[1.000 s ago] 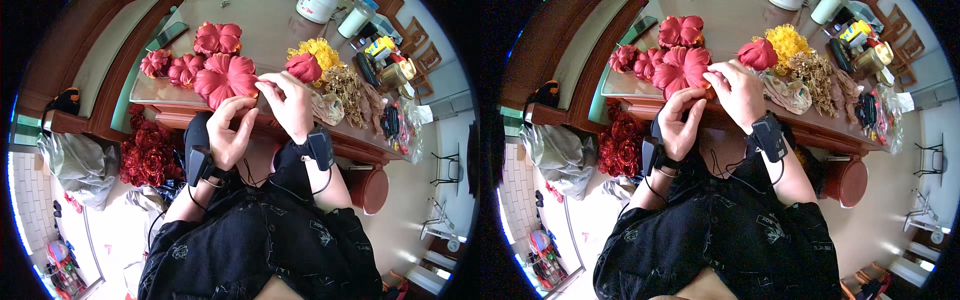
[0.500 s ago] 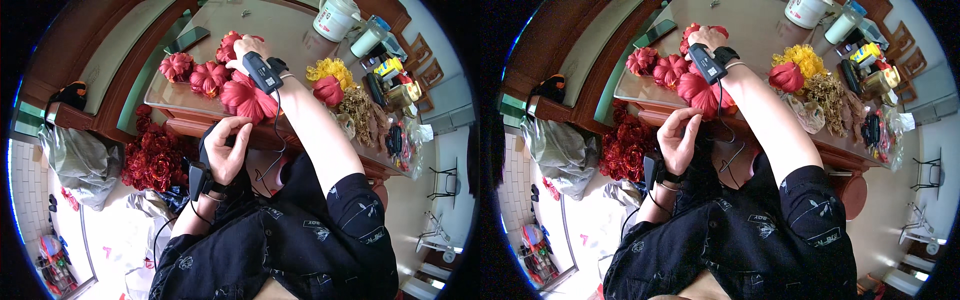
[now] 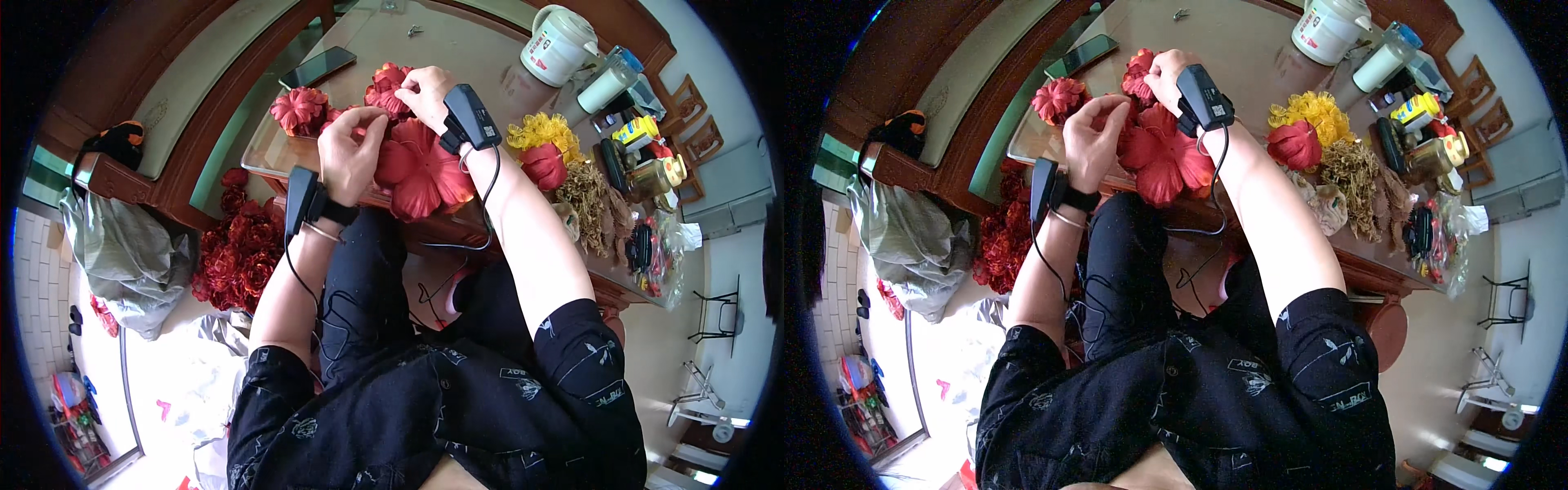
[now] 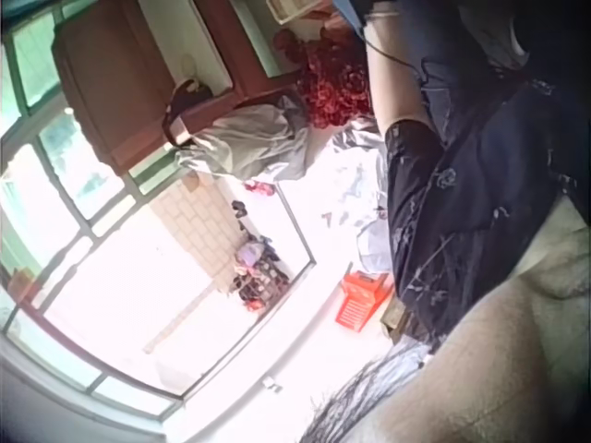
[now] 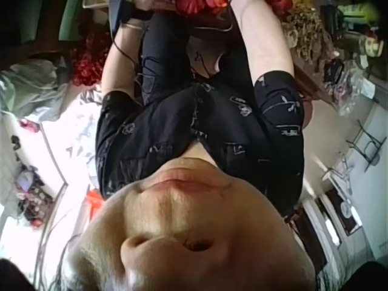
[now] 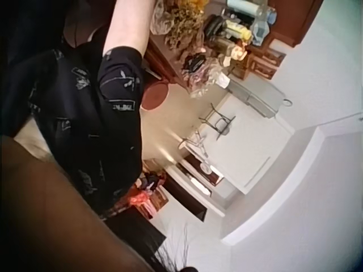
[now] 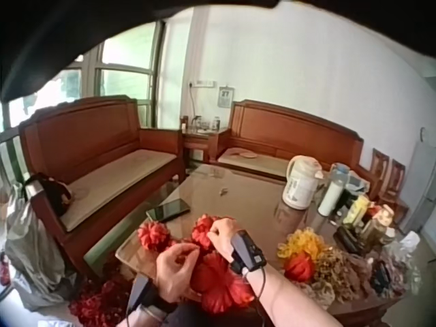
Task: Constructing flower ornaments using red fabric pieces and a glue gun.
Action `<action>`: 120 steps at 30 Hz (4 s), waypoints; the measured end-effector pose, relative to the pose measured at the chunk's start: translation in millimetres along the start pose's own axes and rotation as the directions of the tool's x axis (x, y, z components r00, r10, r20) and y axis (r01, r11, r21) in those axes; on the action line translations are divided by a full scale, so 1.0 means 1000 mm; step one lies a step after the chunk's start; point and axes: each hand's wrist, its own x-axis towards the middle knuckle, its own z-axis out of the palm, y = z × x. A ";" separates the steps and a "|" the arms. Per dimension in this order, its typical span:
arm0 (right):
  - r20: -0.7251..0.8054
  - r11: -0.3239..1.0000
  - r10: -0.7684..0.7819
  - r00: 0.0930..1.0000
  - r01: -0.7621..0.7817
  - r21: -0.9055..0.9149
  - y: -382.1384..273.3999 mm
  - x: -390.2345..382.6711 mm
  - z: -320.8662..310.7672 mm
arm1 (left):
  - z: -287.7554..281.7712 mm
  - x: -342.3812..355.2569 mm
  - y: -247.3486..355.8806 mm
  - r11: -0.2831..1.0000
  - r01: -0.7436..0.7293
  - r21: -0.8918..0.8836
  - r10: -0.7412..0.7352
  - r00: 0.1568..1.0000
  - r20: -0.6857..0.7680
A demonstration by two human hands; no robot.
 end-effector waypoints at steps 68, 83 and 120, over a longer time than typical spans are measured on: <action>-0.025 0.356 0.286 0.958 -0.082 0.931 -0.062 -0.175 -0.127 | 0.041 -0.085 0.096 0.790 -0.516 0.330 0.454 0.855 0.251; -0.150 0.579 0.309 0.939 -0.060 0.813 -0.040 -0.197 -0.111 | 0.037 -0.091 0.110 0.881 0.251 -0.401 -0.174 0.960 0.218; -0.274 0.694 0.415 0.867 -0.107 0.712 0.044 -0.162 -0.186 | 0.143 0.008 0.102 0.698 0.624 -0.350 -0.253 0.673 0.695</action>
